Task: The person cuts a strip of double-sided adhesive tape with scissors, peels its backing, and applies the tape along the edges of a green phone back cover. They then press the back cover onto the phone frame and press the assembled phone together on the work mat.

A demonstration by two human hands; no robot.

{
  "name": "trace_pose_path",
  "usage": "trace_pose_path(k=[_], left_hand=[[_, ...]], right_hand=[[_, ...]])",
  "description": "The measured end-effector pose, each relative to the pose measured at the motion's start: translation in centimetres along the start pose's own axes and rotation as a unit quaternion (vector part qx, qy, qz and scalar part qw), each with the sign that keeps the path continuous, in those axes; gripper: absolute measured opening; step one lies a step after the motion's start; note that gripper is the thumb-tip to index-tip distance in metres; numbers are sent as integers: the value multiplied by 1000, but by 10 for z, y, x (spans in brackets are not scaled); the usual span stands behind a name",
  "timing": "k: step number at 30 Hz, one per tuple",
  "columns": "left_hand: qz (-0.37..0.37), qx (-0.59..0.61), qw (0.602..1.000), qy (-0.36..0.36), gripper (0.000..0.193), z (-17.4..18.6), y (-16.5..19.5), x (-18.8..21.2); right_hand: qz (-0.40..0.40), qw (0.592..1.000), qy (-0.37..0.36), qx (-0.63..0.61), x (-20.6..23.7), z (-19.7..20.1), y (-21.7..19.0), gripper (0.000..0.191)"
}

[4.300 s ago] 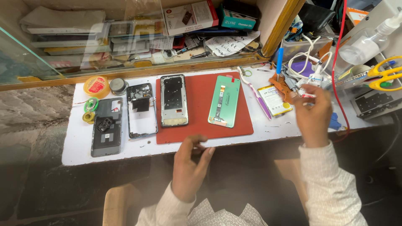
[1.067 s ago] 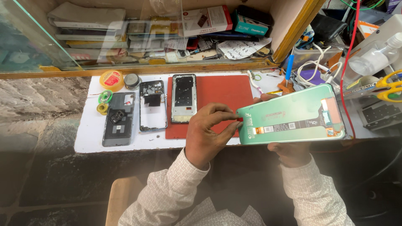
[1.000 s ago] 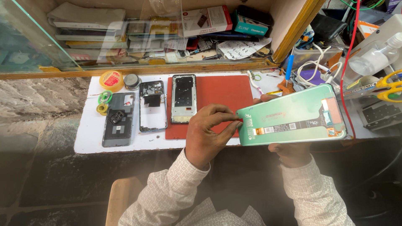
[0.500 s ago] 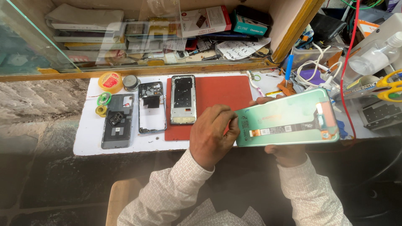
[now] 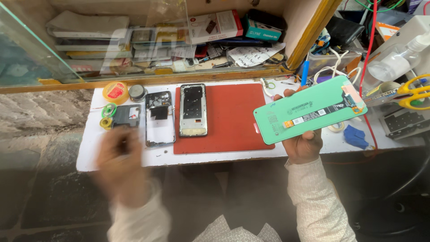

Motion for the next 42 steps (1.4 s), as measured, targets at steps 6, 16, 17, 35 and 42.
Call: trace_pose_path(k=[6,16,17,35,42], left_hand=[[61,-570,816,80,26,143,-19,-13],[-5,-336,942,-9,65,-3,-21,27],[-81,-331,940,-21,72,-21,-17,29],[-26,-421,907,-13,111,-103,-32,25],[-34,-444,895,-32,108,-104,-27,20]], right_hand=[[39,961,-104,255,-30,-20,-27,86],[18,617,-310,723,-98,-89,-52,83],[9,598,-323,734,-97,-91,-48,83],[-184,879,-230,375,-95,-50,-21,88],[-146,864,-248,413,-90,-46,-22,95]])
Point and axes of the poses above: each hand's wrist, its own x-axis away from the middle knuckle, its own z-axis out of the back of the hand, y = z × x, the point moved 1 cm from there along -x, towards the middle knuckle, and after that the axes turned 10 degrees about z, right-handed, at the moved point
